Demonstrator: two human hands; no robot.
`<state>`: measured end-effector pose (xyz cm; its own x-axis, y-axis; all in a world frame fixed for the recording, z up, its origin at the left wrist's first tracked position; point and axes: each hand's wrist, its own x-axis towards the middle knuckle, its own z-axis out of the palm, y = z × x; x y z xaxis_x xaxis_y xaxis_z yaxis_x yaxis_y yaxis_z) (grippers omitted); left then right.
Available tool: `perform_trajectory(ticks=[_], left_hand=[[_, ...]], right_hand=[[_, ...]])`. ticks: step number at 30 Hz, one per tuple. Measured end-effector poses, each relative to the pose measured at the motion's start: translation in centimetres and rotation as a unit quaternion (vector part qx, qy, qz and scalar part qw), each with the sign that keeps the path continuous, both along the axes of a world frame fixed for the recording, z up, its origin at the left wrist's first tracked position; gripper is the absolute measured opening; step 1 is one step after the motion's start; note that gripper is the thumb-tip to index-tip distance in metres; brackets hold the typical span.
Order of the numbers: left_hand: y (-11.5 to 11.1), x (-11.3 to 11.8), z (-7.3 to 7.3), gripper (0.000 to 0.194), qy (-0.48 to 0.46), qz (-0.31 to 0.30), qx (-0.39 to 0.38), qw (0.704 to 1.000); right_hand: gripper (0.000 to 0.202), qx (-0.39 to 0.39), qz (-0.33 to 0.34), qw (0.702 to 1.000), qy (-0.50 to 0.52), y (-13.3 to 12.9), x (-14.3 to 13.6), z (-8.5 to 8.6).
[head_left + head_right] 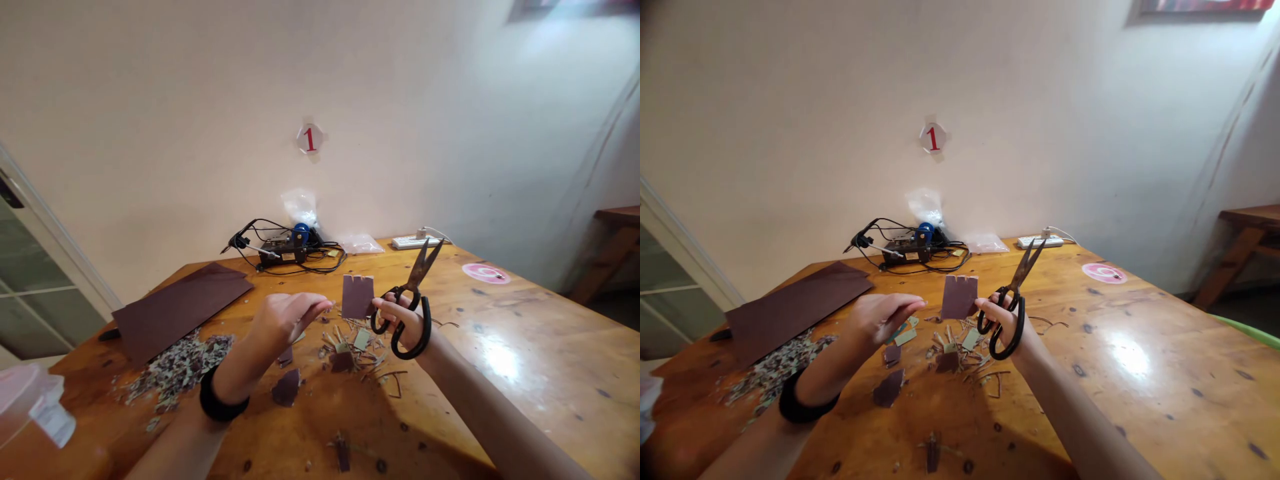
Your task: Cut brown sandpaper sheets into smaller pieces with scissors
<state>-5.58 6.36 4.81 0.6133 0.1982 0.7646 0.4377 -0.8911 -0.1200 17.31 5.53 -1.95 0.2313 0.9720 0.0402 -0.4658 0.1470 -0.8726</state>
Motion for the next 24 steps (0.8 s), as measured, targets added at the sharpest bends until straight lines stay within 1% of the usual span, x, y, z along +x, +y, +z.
perform_trajectory(ticks=[3,5,6,7,9,10,11,12,13,14,16,18,19,22,24], left_hand=[[-0.2,0.4,0.0,0.053,-0.024,0.052,-0.092,0.994],[-0.4,1.0,0.2,0.060,-0.038,0.079,-0.202,0.975],[-0.5,1.3,0.3,0.060,-0.046,0.086,-0.273,0.957],[-0.5,1.7,0.5,0.057,-0.051,0.087,-0.348,0.932],[-0.4,2.2,0.6,0.048,-0.053,0.074,-0.489,0.867],[-0.3,2.4,0.7,0.044,-0.050,0.059,-0.544,0.836],[-0.2,2.5,0.6,0.041,-0.046,0.043,-0.582,0.811],[0.0,2.5,0.6,0.038,-0.042,0.030,-0.604,0.796],[0.1,2.4,0.5,0.037,-0.042,0.021,-0.610,0.791],[0.3,2.3,0.4,0.037,-0.045,0.017,-0.605,0.795],[0.6,2.1,0.2,0.037,-0.066,0.012,-0.579,0.812],[0.7,1.9,0.3,0.037,-0.119,0.004,-0.558,0.821],[0.7,1.9,0.4,0.037,-0.159,-0.003,-0.552,0.818],[0.3,2.1,0.9,0.039,-0.297,-0.031,-0.539,0.787],[0.0,2.4,1.0,0.039,-0.356,-0.049,-0.532,0.767]], right_hand=[[0.050,0.006,0.000,1.000,-0.010,-0.1,-0.1,-0.1],[0.049,0.011,0.007,1.000,-0.016,-0.2,-0.1,-0.2],[0.048,0.012,0.011,1.000,-0.022,-0.3,-0.2,-0.2],[0.048,0.013,0.015,0.999,-0.028,-0.4,-0.2,-0.2],[0.048,0.012,0.018,0.999,-0.041,-0.7,-0.4,0.1],[0.049,0.010,0.021,0.999,-0.047,-0.8,-0.5,0.3],[0.051,0.007,0.021,0.998,-0.052,-0.9,-0.6,0.4],[0.052,0.004,0.022,0.998,-0.056,-1.0,-0.7,0.6],[0.054,0.003,0.025,0.998,-0.059,-1.0,-0.8,0.7],[0.054,0.005,0.028,0.998,-0.062,-1.0,-0.8,0.8],[0.054,0.015,0.030,0.998,-0.055,-1.0,-0.8,0.9],[0.052,0.028,0.040,0.998,-0.039,-1.1,-0.8,1.1],[0.053,0.031,0.052,0.998,-0.030,-1.2,-0.8,1.3],[0.054,0.030,0.119,0.992,-0.021,-1.7,-1.3,1.7],[0.055,0.035,0.160,0.986,-0.028,-2.1,-1.9,1.6]])
